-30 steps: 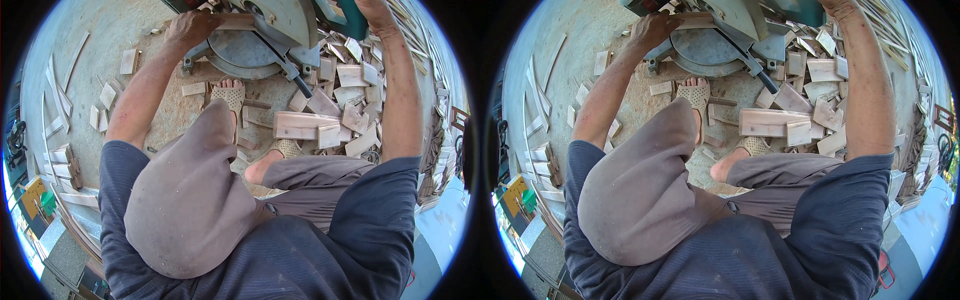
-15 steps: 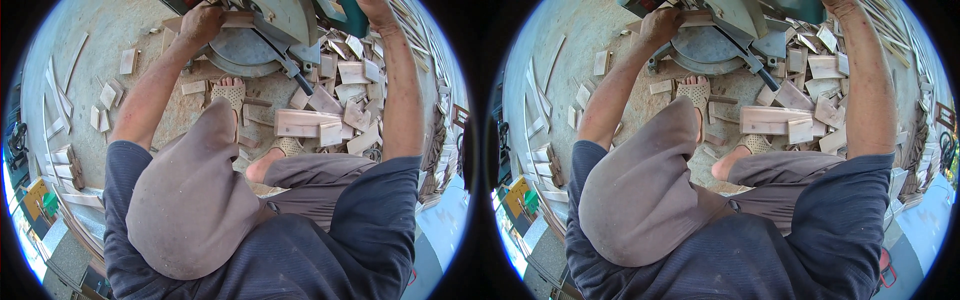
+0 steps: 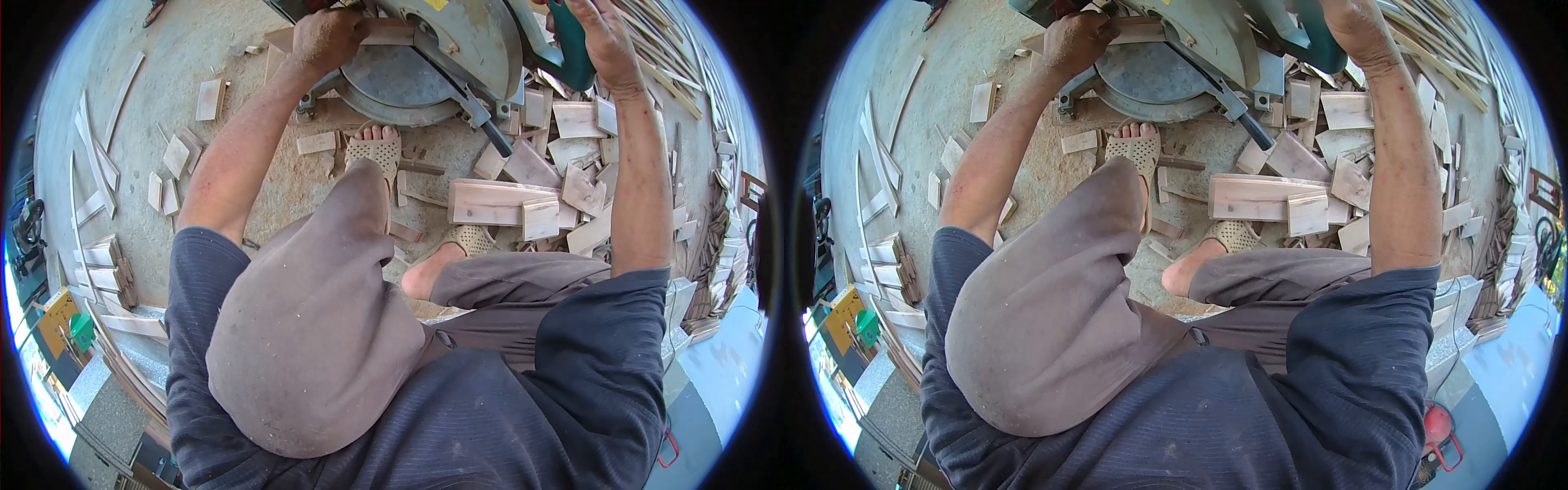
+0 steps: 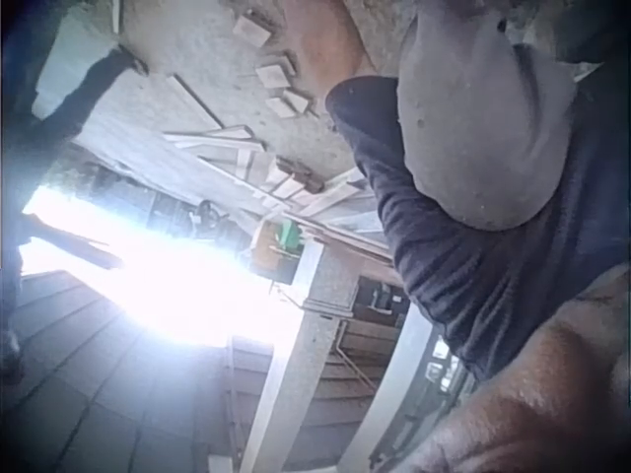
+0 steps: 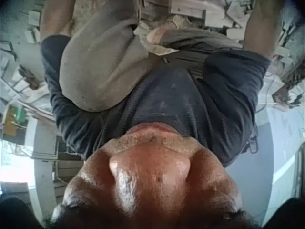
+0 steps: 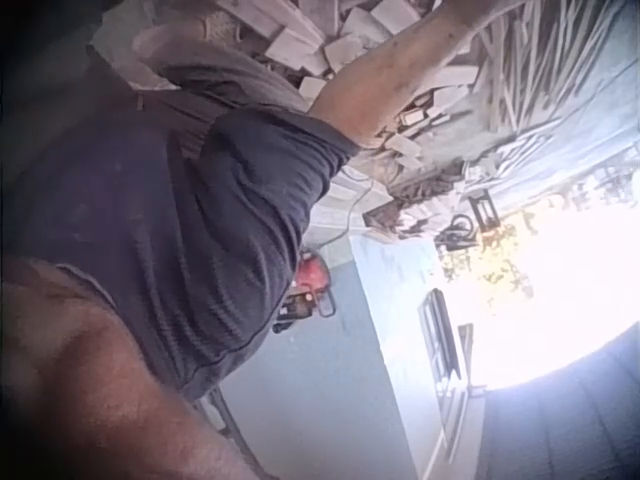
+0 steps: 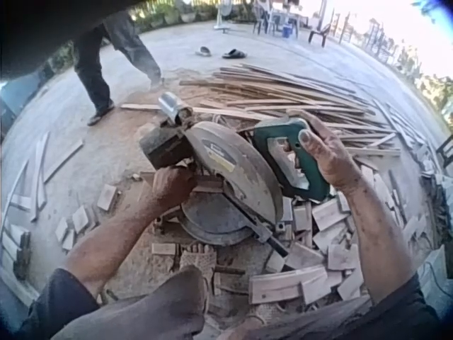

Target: The person aligns wooden blocks on a miter saw, cuts them with the saw, and picks up and sorts wood pieces by hand.

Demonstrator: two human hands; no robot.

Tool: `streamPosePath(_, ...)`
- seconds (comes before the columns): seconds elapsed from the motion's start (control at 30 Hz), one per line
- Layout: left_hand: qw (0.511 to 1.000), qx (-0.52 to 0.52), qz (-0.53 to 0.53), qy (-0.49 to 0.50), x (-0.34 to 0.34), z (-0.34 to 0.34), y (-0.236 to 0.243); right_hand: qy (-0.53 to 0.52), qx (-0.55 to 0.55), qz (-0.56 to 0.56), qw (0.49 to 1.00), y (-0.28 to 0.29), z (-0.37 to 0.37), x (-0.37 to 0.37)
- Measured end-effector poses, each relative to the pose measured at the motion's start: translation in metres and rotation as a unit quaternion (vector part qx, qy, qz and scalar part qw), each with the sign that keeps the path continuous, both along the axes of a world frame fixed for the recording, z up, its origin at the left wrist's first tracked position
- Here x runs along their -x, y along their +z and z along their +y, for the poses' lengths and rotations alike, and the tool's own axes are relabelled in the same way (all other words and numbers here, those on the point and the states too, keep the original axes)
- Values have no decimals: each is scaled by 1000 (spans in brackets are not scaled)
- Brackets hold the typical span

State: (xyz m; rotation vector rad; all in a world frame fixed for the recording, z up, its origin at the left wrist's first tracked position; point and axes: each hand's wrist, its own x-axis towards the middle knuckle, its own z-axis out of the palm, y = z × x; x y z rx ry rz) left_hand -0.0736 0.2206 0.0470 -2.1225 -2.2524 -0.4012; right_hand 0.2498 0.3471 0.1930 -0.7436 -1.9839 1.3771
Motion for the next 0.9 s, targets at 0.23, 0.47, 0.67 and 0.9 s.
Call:
streamPosePath(0.23, 1000, -12, 2, -4, -1, 0, -3, 18, -29, 18, 999, -8, -1, -8)
streamPosePath(0.47, 999, -11, -7, -29, -17, -3, 2, 7, -24, 32, 999, -13, 2, -12)
streamPosePath(0.67, 999, 27, -9, -41, -12, -26, 17, -13, -49, 36, 998, -8, 5, 9)
streamPosePath(0.9, 983, 163, 67, 60, 41, -55, 35, 56, -39, -146, 987, 86, 64, 85)
